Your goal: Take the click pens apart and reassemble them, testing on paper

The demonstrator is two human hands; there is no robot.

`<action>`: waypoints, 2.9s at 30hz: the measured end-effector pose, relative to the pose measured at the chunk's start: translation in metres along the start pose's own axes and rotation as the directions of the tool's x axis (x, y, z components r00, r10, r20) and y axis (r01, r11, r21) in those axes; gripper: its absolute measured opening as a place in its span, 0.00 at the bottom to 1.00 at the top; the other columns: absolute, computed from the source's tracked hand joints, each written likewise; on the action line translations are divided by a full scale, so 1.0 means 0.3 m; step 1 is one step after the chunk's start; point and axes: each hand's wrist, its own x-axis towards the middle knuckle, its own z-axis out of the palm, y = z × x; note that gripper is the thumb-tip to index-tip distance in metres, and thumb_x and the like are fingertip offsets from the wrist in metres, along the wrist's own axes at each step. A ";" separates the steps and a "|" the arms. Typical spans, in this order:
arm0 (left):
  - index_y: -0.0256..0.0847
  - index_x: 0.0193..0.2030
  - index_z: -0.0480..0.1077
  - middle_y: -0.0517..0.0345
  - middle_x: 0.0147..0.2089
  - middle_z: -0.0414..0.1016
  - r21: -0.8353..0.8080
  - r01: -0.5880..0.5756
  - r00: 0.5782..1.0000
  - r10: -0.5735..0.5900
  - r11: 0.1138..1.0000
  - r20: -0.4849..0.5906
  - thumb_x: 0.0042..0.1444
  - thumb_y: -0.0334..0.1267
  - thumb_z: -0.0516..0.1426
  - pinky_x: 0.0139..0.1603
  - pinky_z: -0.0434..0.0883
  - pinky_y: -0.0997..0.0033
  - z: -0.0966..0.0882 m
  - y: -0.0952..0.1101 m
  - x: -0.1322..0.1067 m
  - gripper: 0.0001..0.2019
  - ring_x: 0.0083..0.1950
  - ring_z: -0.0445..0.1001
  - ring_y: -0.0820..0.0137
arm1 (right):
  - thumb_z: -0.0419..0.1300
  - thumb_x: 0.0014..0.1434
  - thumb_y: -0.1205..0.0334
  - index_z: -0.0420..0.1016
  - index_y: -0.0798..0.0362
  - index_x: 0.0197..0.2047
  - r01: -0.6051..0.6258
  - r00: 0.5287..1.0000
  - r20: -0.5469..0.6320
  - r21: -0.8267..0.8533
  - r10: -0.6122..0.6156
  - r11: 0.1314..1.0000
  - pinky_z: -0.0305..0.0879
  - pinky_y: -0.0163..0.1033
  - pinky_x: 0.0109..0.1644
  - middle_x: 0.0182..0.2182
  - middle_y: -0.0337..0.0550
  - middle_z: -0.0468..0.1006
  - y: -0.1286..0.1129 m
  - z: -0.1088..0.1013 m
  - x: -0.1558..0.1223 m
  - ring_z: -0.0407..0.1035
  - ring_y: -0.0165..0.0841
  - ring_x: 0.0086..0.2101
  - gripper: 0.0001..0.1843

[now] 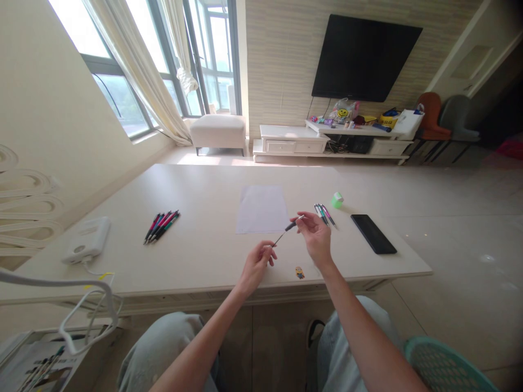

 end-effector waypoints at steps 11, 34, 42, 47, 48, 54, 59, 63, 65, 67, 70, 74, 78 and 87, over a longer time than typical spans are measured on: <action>0.40 0.42 0.64 0.60 0.28 0.70 -0.079 -0.040 0.986 0.026 0.996 -0.167 0.57 0.50 0.53 0.28 0.63 0.74 -0.043 0.035 0.010 0.15 0.26 0.68 0.74 | 0.60 0.51 0.52 0.70 0.55 0.32 -0.148 0.988 -0.089 -0.387 0.122 0.910 0.65 0.35 0.26 0.25 0.43 0.76 0.135 -0.121 -0.055 0.72 0.34 0.25 0.13; 0.40 0.41 0.64 0.61 0.27 0.68 -0.194 0.051 0.987 -0.080 0.980 -0.143 0.56 0.51 0.54 0.28 0.63 0.75 -0.024 0.048 -0.016 0.16 0.25 0.65 0.76 | 0.54 0.57 0.56 0.71 0.53 0.31 0.064 0.996 0.087 -0.707 -0.004 0.705 0.61 0.37 0.35 0.28 0.42 0.73 0.175 -0.064 -0.140 0.65 0.31 0.28 0.10; 0.40 0.36 0.64 0.64 0.22 0.63 -0.174 0.110 0.993 -0.114 0.979 -0.014 0.58 0.52 0.51 0.23 0.55 0.78 0.040 0.055 -0.037 0.15 0.23 0.59 0.77 | 0.57 0.56 0.50 0.76 0.54 0.36 -0.094 0.976 0.170 -0.224 0.134 0.970 0.64 0.35 0.30 0.29 0.43 0.77 0.059 0.066 -0.144 0.67 0.30 0.27 0.16; 0.40 0.34 0.64 0.64 0.22 0.63 -0.139 0.131 0.991 -0.131 0.982 0.009 0.57 0.53 0.52 0.24 0.56 0.77 0.044 0.063 -0.037 0.16 0.23 0.58 0.77 | 0.59 0.53 0.48 0.76 0.55 0.32 -0.168 0.979 0.089 -0.146 0.182 0.975 0.57 0.33 0.22 0.18 0.37 0.71 0.055 0.068 -0.093 0.61 0.28 0.19 0.18; 0.40 0.34 0.64 0.64 0.22 0.63 -0.134 0.129 0.992 -0.128 0.983 0.015 0.57 0.53 0.52 0.24 0.56 0.77 0.043 0.064 -0.037 0.16 0.23 0.58 0.77 | 0.58 0.53 0.48 0.76 0.56 0.33 -0.168 0.984 0.038 -0.147 0.175 0.975 0.56 0.33 0.21 0.16 0.36 0.69 0.053 0.053 -0.071 0.60 0.27 0.18 0.18; 0.40 0.34 0.63 0.64 0.21 0.61 -0.114 0.108 0.993 -0.113 0.988 -0.044 0.57 0.54 0.51 0.25 0.56 0.76 0.031 0.067 -0.039 0.17 0.22 0.57 0.77 | 0.59 0.50 0.54 0.76 0.54 0.25 -0.100 0.994 -0.024 -0.569 0.106 0.816 0.61 0.36 0.29 0.22 0.44 0.76 0.100 -0.064 0.018 0.68 0.32 0.24 0.12; 0.40 0.35 0.63 0.65 0.21 0.61 -0.130 0.126 0.990 -0.134 0.984 -0.055 0.56 0.54 0.52 0.23 0.54 0.77 0.024 0.063 -0.037 0.17 0.22 0.57 0.77 | 0.59 0.48 0.61 0.76 0.51 0.23 -0.007 0.982 0.084 -0.875 0.167 0.484 0.59 0.36 0.30 0.27 0.47 0.78 0.185 -0.041 -0.041 0.71 0.36 0.28 0.06; 0.40 0.35 0.63 0.65 0.21 0.61 -0.147 0.137 0.988 -0.145 0.980 -0.045 0.57 0.53 0.51 0.23 0.54 0.77 0.026 0.061 -0.039 0.17 0.22 0.56 0.78 | 0.58 0.50 0.62 0.75 0.52 0.24 0.048 0.986 0.105 -0.925 0.133 0.376 0.58 0.37 0.31 0.29 0.49 0.77 0.197 -0.015 -0.055 0.71 0.36 0.29 0.07; 0.40 0.35 0.63 0.65 0.21 0.61 -0.154 0.148 0.986 -0.158 0.977 -0.054 0.57 0.54 0.51 0.22 0.53 0.77 0.025 0.059 -0.039 0.17 0.21 0.56 0.78 | 0.59 0.51 0.61 0.74 0.52 0.24 0.048 0.986 0.104 -0.925 0.131 0.378 0.59 0.37 0.31 0.29 0.49 0.76 0.186 -0.014 -0.051 0.70 0.35 0.29 0.07; 0.40 0.35 0.63 0.65 0.21 0.62 -0.172 0.164 0.982 -0.177 0.971 -0.061 0.56 0.54 0.52 0.22 0.53 0.78 0.024 0.053 -0.039 0.17 0.21 0.57 0.78 | 0.59 0.51 0.60 0.74 0.53 0.24 0.031 0.988 0.094 -0.903 0.126 0.428 0.60 0.37 0.32 0.29 0.48 0.76 0.164 -0.013 -0.054 0.69 0.35 0.28 0.08; 0.41 0.35 0.63 0.65 0.22 0.63 -0.241 0.181 0.978 -0.201 0.953 -0.060 0.55 0.54 0.53 0.22 0.54 0.78 0.027 0.041 -0.040 0.17 0.21 0.58 0.78 | 0.57 0.55 0.56 0.75 0.54 0.26 0.016 0.988 0.113 -0.749 0.104 0.663 0.62 0.37 0.35 0.28 0.47 0.76 0.117 0.003 -0.092 0.68 0.33 0.28 0.12; 0.40 0.35 0.65 0.65 0.23 0.63 -0.319 0.201 0.977 -0.211 0.926 0.002 0.55 0.53 0.54 0.23 0.57 0.78 0.045 0.031 -0.049 0.17 0.21 0.59 0.79 | 0.56 0.57 0.51 0.78 0.54 0.36 -0.095 0.971 0.176 -0.335 0.161 0.938 0.65 0.36 0.33 0.31 0.45 0.78 0.077 0.049 -0.190 0.69 0.32 0.29 0.16; 0.39 0.34 0.65 0.66 0.21 0.61 -0.328 0.224 0.974 -0.222 0.918 0.043 0.54 0.54 0.54 0.23 0.57 0.78 0.061 0.037 -0.062 0.18 0.21 0.58 0.79 | 0.59 0.53 0.50 0.78 0.55 0.38 -0.279 0.947 0.130 -0.132 0.295 0.951 0.63 0.35 0.26 0.25 0.42 0.76 0.083 0.085 -0.243 0.66 0.30 0.23 0.17; 0.38 0.38 0.67 0.64 0.24 0.65 -0.257 0.216 0.952 -0.262 0.942 -0.160 0.52 0.55 0.55 0.20 0.55 0.78 0.042 0.025 -0.060 0.19 0.20 0.60 0.79 | 0.58 0.54 0.49 0.76 0.54 0.32 -0.163 0.987 -0.049 -0.306 0.155 0.938 0.60 0.36 0.25 0.22 0.43 0.75 0.053 -0.025 -0.089 0.65 0.30 0.21 0.16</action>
